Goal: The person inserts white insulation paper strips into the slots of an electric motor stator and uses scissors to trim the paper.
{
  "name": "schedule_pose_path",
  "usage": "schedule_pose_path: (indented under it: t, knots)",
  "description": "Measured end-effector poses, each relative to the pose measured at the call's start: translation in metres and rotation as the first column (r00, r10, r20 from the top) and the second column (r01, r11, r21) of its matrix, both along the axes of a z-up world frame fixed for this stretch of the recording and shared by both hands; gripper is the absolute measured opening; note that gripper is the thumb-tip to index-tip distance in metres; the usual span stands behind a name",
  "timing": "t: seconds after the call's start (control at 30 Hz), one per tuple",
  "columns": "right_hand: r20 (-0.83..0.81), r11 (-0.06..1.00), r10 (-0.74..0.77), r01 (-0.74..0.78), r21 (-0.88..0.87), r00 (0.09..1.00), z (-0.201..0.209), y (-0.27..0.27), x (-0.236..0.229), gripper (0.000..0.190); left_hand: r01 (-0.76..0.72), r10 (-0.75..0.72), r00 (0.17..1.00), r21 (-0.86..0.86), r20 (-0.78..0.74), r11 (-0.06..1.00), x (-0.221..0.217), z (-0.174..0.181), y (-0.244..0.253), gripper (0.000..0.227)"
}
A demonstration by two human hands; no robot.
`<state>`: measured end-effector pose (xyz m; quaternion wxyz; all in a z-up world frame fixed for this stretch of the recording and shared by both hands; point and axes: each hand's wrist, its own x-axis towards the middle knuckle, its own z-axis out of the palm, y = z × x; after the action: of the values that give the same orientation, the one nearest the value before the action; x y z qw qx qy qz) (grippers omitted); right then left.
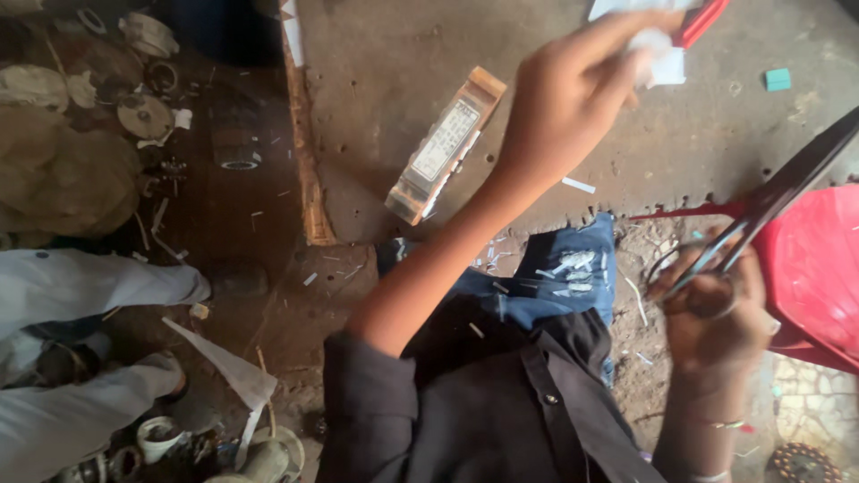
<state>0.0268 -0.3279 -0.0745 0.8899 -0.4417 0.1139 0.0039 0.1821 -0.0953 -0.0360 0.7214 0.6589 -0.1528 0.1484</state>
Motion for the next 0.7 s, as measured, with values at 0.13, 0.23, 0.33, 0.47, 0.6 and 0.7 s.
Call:
schedule_pose_path:
  t: [0.13, 0.23, 0.33, 0.47, 0.6, 0.7]
  knots:
    - [0.137, 0.844, 0.308, -0.337, 0.417, 0.941, -0.032, 0.004, -0.027, 0.025, 0.213, -0.292, 0.947, -0.419, -0.133, 0.882, -0.037, 0.0, 0.009, 0.009]
    - [0.093, 0.916, 0.401, -0.398, -0.048, 0.911, -0.036, 0.015, -0.047, 0.05, 0.209, -0.364, 0.907, -0.527, -0.209, 0.823, -0.057, -0.002, 0.02, 0.012]
    - [0.085, 0.784, 0.597, -0.558, -0.272, 0.798, -0.025, 0.032, -0.06, 0.07, 0.202, -0.467, 0.843, -0.647, -0.268, 0.736, -0.078, -0.001, 0.029, 0.021]
    - [0.09, 0.741, 0.669, -0.654, -0.15, 0.737, -0.014, 0.055, -0.059, 0.073, 0.243, -0.531, 0.82, -0.711, -0.212, 0.66, -0.1, 0.004, 0.037, 0.024]
    - [0.076, 0.766, 0.643, -0.637, -0.087, 0.762, -0.012, 0.063, -0.058, 0.064, 0.215, -0.508, 0.82, -0.683, -0.262, 0.698, -0.105, 0.009, 0.041, 0.02]
    - [0.073, 0.795, 0.606, -0.602, -0.079, 0.792, -0.016, 0.061, -0.065, 0.061, 0.2, -0.484, 0.826, -0.652, -0.29, 0.732, -0.104, 0.009, 0.041, 0.019]
